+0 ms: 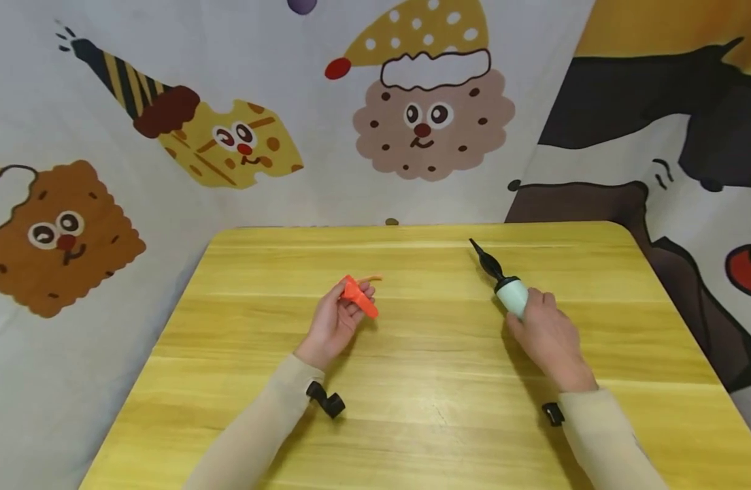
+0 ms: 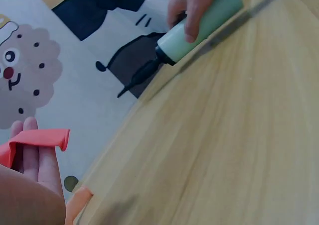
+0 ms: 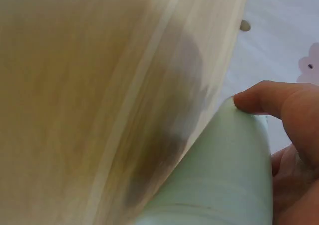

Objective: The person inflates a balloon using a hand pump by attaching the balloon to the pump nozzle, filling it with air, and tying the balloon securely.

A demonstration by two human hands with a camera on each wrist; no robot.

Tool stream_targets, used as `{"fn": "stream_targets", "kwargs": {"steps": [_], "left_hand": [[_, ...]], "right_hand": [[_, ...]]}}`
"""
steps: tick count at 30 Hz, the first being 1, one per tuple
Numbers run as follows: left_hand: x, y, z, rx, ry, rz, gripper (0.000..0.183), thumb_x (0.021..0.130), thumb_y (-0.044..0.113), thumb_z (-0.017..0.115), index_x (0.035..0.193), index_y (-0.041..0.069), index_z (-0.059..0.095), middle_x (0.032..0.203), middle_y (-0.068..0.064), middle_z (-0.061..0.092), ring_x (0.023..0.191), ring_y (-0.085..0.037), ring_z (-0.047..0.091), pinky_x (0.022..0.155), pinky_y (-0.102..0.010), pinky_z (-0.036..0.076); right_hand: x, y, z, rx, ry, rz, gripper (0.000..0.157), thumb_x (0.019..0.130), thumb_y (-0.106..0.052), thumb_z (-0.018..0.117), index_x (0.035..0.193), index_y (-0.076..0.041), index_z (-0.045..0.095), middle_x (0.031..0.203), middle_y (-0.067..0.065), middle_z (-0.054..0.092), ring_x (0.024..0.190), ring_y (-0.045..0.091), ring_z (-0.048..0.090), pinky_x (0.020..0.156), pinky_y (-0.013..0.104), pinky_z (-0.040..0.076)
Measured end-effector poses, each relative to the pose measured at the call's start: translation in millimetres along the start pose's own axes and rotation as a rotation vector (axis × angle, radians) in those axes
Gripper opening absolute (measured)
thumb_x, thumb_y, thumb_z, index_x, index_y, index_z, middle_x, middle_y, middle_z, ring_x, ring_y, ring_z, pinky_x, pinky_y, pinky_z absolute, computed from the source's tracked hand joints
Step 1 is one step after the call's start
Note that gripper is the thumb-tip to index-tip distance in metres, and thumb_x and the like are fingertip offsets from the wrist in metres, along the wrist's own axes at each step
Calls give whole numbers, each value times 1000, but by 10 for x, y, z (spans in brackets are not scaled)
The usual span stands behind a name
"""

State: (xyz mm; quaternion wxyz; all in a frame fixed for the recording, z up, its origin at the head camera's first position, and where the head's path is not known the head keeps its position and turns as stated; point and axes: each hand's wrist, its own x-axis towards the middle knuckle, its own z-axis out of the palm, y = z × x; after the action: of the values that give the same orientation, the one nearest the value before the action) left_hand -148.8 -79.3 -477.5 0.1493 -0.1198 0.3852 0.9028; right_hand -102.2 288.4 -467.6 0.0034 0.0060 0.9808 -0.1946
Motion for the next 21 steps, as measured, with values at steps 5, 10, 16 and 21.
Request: {"fn": "stream_targets", "kwargs": {"steps": [5, 10, 16, 21], "left_hand": [[23, 67, 7, -93, 41, -11, 50, 114, 25, 41, 155, -2, 35, 146, -23, 55, 120, -25, 67, 103, -36, 53], [35, 117, 29, -152, 61, -4, 53, 113, 27, 42, 158, 1, 31, 151, -21, 50, 121, -23, 66, 106, -35, 51], [52, 132, 33, -219, 87, 5, 51, 113, 25, 43, 156, 1, 34, 141, -17, 59, 112, -21, 69, 106, -35, 51], [46, 177, 67, -254, 102, 17, 46, 113, 25, 44, 151, 0, 40, 126, -12, 67, 115, -22, 68, 106, -33, 50]], "right_hand": [[-77, -136, -30, 83, -29, -7, 67, 97, -28, 66, 139, 18, 43, 114, 35, 55, 82, 39, 58, 58, 48, 49], [-172, -313, -31, 213, -106, -37, 68, 98, -31, 68, 143, 14, 43, 120, 31, 61, 91, 36, 61, 70, 48, 52], [-299, -510, 42, 276, -153, -82, 77, 98, -45, 70, 145, 11, 44, 116, 26, 66, 85, 28, 64, 65, 40, 53], [-369, -626, 151, 186, -79, -158, 70, 89, -46, 81, 129, 7, 59, 100, 14, 70, 79, 24, 63, 63, 41, 53]]}}
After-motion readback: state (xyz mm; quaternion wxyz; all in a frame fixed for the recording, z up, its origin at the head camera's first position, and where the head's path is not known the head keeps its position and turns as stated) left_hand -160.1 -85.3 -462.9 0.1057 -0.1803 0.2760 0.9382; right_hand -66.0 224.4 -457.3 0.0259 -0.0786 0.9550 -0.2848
